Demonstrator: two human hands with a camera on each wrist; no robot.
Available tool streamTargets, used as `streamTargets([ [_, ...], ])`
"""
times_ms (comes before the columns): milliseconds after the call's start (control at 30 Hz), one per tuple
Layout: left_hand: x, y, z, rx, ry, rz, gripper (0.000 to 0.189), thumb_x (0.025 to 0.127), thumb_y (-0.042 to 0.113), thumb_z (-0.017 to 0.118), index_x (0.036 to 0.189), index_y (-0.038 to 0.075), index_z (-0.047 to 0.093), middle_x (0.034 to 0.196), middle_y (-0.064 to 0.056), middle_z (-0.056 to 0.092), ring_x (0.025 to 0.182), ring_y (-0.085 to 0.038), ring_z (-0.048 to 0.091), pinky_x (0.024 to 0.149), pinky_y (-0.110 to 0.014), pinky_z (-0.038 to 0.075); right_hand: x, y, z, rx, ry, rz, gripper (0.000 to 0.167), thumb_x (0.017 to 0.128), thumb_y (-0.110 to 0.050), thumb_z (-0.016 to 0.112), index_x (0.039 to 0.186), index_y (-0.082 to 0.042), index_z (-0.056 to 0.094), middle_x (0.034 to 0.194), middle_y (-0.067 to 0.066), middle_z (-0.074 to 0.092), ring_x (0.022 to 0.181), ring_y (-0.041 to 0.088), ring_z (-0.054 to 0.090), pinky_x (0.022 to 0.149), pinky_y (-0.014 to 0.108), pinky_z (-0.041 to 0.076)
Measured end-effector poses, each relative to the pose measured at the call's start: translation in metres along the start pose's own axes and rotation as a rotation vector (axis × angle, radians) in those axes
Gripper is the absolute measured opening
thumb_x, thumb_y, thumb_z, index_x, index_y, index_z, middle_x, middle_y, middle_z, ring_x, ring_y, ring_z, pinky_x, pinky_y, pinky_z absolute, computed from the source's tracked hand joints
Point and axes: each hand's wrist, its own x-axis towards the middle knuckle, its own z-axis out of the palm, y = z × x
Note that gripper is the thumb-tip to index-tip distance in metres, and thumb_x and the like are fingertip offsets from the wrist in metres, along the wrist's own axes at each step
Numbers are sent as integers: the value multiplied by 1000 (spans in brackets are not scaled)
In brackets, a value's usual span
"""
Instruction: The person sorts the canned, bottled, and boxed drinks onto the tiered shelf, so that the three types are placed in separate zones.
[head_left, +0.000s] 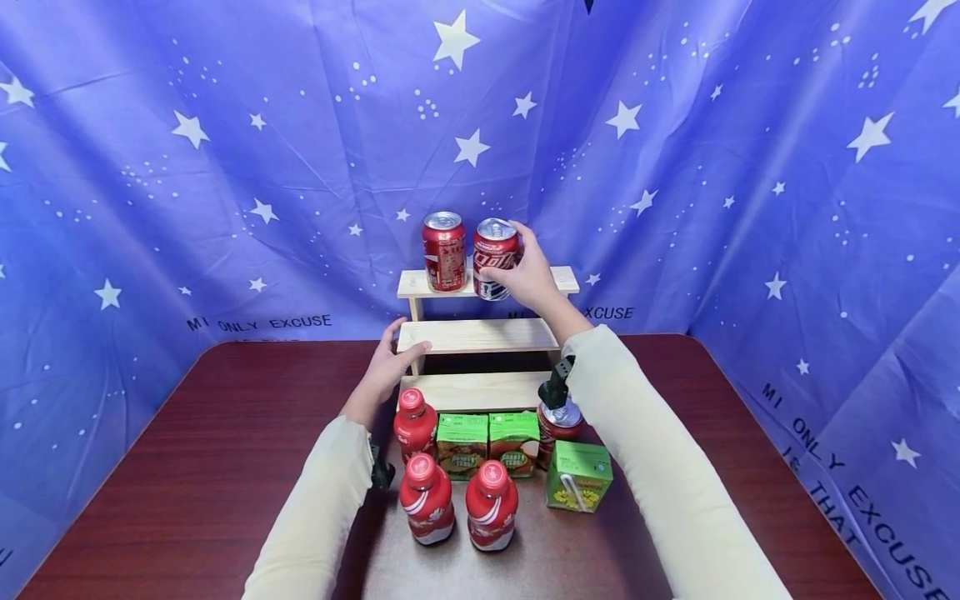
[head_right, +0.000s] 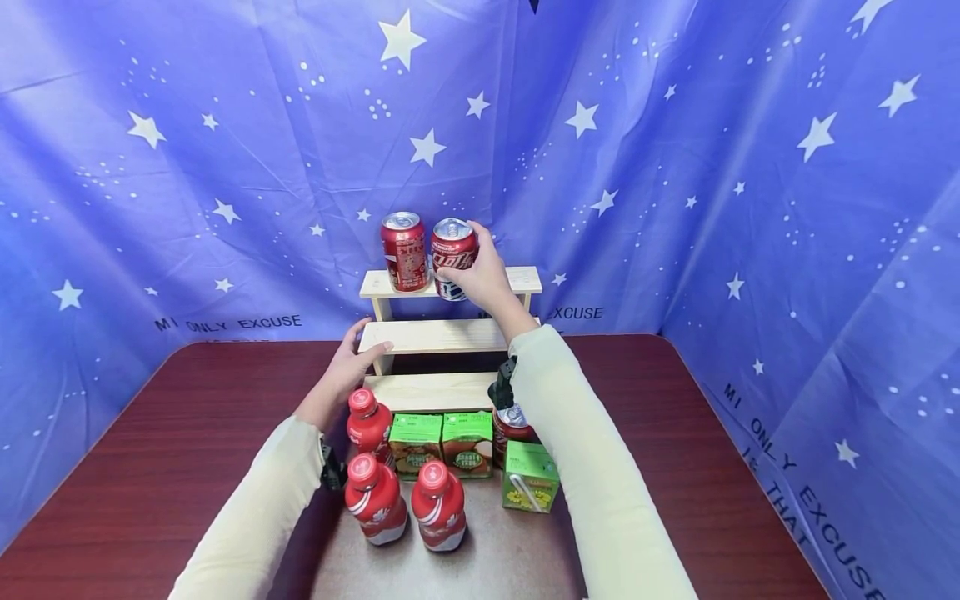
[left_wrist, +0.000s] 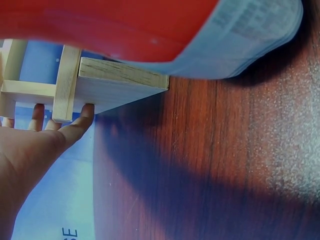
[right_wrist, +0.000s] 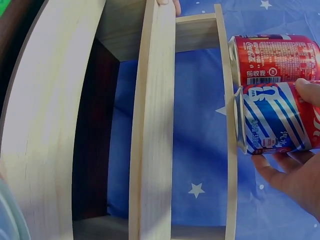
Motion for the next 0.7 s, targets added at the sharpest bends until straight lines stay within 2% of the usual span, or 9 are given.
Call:
streamTargets([
  [267, 14, -20, -2, 35, 31, 28, 77, 86, 17, 67, 147, 18, 22, 129, -17, 45, 111, -23, 47, 98, -34, 39, 7, 2, 4, 46, 24, 12, 89, 76, -12, 77, 146, -14, 23, 140, 14, 42, 128, 27, 43, 107, 39, 36],
  [700, 13, -18, 0, 24, 38, 38, 76, 86, 15, 67, 147, 18, 23, 128, -16, 46, 110, -22, 48, 98, -33, 40, 14, 4, 8, 73, 8, 84, 88, 79, -17, 75, 146, -18, 18, 142, 17, 40, 131, 27, 40, 107, 41, 36],
])
